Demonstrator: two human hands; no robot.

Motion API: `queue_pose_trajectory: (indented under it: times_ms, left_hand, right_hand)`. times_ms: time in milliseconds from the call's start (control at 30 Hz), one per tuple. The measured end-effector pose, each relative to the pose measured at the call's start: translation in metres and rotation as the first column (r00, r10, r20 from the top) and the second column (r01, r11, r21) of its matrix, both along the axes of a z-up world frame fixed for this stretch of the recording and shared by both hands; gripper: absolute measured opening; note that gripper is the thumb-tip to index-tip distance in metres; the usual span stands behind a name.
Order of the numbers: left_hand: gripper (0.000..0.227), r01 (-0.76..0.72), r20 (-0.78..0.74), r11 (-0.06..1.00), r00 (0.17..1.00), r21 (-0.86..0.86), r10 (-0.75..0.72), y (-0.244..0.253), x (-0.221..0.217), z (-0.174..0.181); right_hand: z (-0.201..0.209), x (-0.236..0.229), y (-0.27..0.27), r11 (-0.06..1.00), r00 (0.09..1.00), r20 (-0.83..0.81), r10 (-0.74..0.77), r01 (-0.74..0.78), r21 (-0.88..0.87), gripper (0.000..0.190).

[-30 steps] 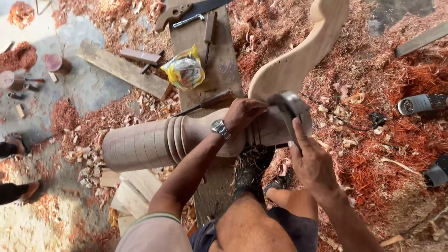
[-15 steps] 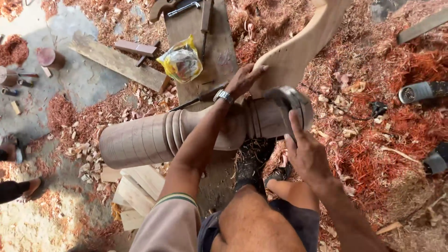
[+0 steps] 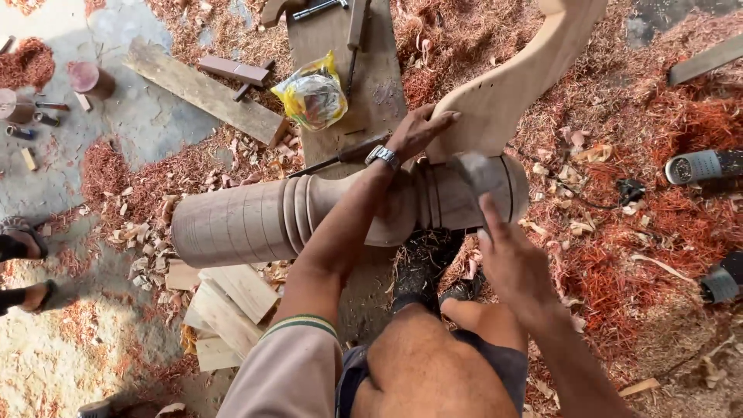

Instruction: Assembling and refining a decorative wooden furniture leg using a hammer and chisel.

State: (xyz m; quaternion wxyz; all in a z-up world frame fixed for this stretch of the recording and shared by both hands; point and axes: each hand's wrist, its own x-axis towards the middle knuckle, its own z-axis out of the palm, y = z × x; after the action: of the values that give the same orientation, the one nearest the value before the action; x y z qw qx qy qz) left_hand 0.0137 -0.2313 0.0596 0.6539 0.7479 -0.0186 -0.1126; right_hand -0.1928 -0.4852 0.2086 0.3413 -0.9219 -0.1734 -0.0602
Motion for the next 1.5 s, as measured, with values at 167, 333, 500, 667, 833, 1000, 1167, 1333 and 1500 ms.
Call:
queue_pose_trajectory:
  times_ms: [167, 333, 500, 667, 833, 1000, 1167, 1333, 1500]
  left_hand:
    - [0.051, -0.016, 0.056, 1.000, 0.998, 0.024, 0.014, -0.006, -0.006, -0.013]
    - [0.053, 0.000, -0.076, 0.975, 0.997, 0.223, 0.018, -0.001, -0.006, 0.019]
    - [0.060, 0.011, 0.042, 1.000, 0.999, 0.010, -0.011, 0.002, 0.008, -0.015]
    - [0.061, -0.026, 0.070, 0.996, 0.997, 0.084, 0.020, -0.004, -0.001, -0.011]
    - [0.058, 0.004, -0.087, 0.956, 0.996, 0.293, 0.023, -0.001, -0.005, 0.017]
    - [0.052, 0.024, 0.040, 0.999, 0.999, -0.036, -0.023, -0.001, 0.003, -0.014]
    - [0.051, -0.052, -0.068, 0.986, 0.997, -0.156, 0.042, -0.002, 0.000, -0.034]
    - [0.050, -0.042, -0.013, 0.979, 0.999, 0.200, 0.046, -0.004, -0.005, 0.025]
    - [0.055, -0.008, -0.002, 0.999, 1.000, 0.037, 0.008, 0.000, 0.003, -0.008]
  right_hand:
    - [0.049, -0.008, 0.007, 0.994, 0.992, 0.078, 0.103, -0.100, -0.040, 0.064]
    - [0.120, -0.023, 0.013, 0.949, 0.941, 0.280, -0.190, 0.102, 0.299, 0.042]
    - [-0.006, 0.001, 0.003, 0.996, 1.000, 0.004, -0.019, 0.019, 0.091, 0.043]
    - [0.023, 0.007, 0.005, 0.999, 0.993, -0.118, 0.012, -0.016, -0.036, 0.063]
    - [0.055, -0.047, -0.033, 0.773, 0.973, -0.117, -0.198, 0.228, 0.592, 0.028]
    - [-0.029, -0.013, -0.009, 0.994, 0.987, -0.131, -0.095, 0.102, 0.045, 0.049]
    - [0.037, 0.011, 0.018, 0.977, 0.921, -0.366, -0.133, 0.060, -0.205, 0.071]
    - [0.073, -0.022, -0.005, 0.942, 0.973, 0.033, -0.230, 0.214, 0.259, 0.029]
    - [-0.024, 0.003, 0.007, 0.999, 1.000, -0.007, -0.026, 0.026, 0.030, 0.050]
